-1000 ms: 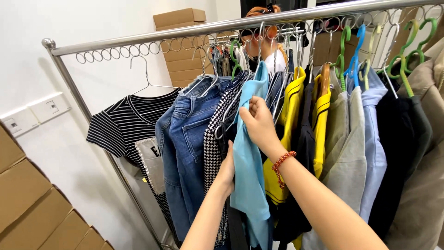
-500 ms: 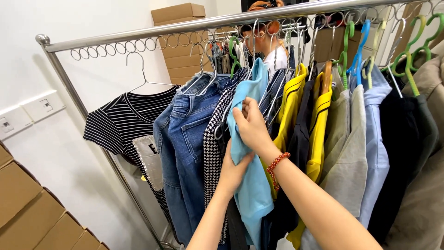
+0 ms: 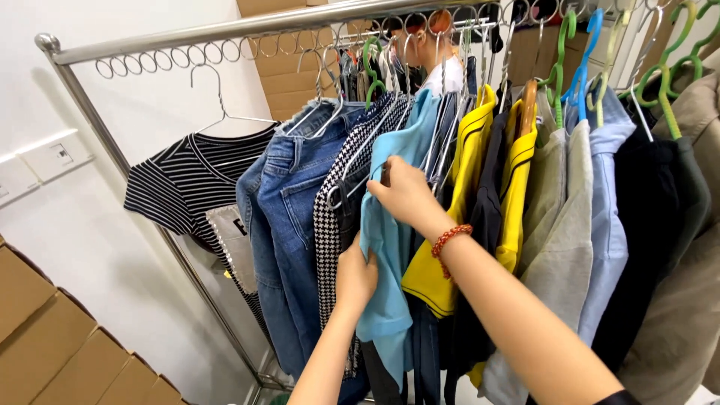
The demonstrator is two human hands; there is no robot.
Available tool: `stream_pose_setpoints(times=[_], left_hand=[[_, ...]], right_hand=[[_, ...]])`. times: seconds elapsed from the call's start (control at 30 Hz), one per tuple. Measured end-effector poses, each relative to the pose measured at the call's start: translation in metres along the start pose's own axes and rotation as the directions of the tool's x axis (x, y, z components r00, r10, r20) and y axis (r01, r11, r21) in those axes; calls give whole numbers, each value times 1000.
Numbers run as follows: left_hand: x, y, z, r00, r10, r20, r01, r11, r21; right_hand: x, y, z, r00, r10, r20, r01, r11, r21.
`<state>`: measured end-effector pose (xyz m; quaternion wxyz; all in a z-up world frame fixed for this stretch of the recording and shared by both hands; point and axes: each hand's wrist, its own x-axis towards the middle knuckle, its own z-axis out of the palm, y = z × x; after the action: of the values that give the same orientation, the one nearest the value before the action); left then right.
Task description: Packing garments into bags and boxes, and hanging shirts on a clothing rack.
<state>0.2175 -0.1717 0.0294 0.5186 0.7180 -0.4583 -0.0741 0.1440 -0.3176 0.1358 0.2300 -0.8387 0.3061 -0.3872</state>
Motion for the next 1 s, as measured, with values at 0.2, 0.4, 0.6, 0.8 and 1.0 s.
stream_pose_setpoints(times=[0.2, 0.4, 0.6, 0.8, 1.0], left_hand=[[-23, 32, 0, 995, -56, 83, 62, 996, -70], [-32, 59, 12, 997, -41, 61, 49, 989, -143], [-14, 20, 58, 1000, -7, -5, 8, 995, 104], [-14, 7, 79, 999, 32, -13, -28, 980, 196], [-34, 11, 82, 994, -27, 102, 20, 997, 72]], right_hand=[[-31, 1, -58, 908, -414, -66, 291, 736, -611], [-46, 41, -116, 886, -462, -46, 270, 593, -759], [-47, 66, -152, 936, -353, -5, 217, 587, -780], [-27, 64, -143, 925, -379, 10, 236, 553, -799], [-61, 37, -105, 833, -543, -102, 312, 615, -724]])
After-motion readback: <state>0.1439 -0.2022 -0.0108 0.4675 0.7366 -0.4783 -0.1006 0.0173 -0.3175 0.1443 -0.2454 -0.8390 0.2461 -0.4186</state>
